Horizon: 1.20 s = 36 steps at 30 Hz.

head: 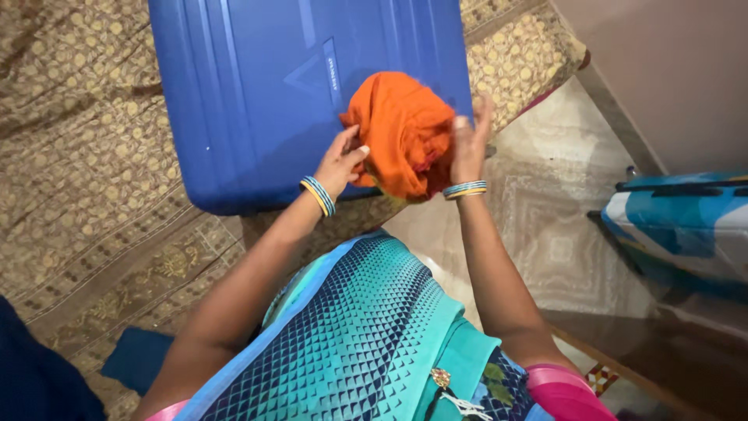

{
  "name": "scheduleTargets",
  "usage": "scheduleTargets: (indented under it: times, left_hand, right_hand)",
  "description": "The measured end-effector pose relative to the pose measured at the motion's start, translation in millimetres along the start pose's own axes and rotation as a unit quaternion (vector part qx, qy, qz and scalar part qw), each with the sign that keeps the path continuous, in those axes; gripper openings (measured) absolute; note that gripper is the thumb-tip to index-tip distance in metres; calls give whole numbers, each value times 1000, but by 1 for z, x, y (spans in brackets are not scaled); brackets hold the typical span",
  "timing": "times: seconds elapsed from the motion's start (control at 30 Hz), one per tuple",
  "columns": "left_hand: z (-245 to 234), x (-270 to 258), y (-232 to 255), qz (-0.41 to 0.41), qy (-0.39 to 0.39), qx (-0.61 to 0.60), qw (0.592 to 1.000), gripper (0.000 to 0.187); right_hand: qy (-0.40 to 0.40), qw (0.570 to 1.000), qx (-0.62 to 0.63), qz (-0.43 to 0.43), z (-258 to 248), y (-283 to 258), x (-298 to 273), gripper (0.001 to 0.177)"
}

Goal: The person wipes a blue suitcase with a cloth, cleaning the exterior surfaces and wheels.

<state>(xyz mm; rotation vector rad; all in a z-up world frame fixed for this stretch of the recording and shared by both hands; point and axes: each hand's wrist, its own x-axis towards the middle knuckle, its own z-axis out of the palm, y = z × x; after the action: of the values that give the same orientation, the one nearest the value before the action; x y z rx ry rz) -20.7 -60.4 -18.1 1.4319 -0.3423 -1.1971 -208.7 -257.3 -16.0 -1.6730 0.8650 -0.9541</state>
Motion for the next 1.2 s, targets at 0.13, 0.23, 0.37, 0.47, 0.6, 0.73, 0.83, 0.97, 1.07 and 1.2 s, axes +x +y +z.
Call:
scheduleTargets:
  times: [0.13,0.23,0.37,0.47,0.6,0.73,0.83,0.97,1.07,1.2]
  left_hand:
    - [32,6,9,-66,-2,-93,993,60]
    - [59,17,15,83,-86,-275,954,56]
    - [78,33,30,-4,-118,-399,909,54]
    - [90,45,42,-16,-169,-347,922,58]
    - [97,66,61,151,-100,180,967,62]
    - [91,85,87,235,-60,560,792,74]
    - [94,106,99,222,-73,597,768,82]
    - [110,137,104,150,-100,651,738,97]
    - [124,143,100,132,-109,676,717,107]
    - [128,147,100,122,-98,690,706,112]
  right_hand:
    - [-153,940,-303,39,37,-11,-6,107]
    - [-169,978,-108,58,52,-34,-13,93]
    - [-151,983,100,-9,35,-44,23,100]
    - [-125,980,153,13,-10,-26,68,94]
    - [66,983,170,-17,-81,26,130,76]
    - [120,984,129,19,-110,60,142,61]
    - [-66,977,-93,182,-79,54,119,76]
    - [-182,979,-5,95,-57,53,109,66]
    - [-192,960,72,189,-55,80,125,67]
    - [-215,956,-17,198,-25,135,179,70]
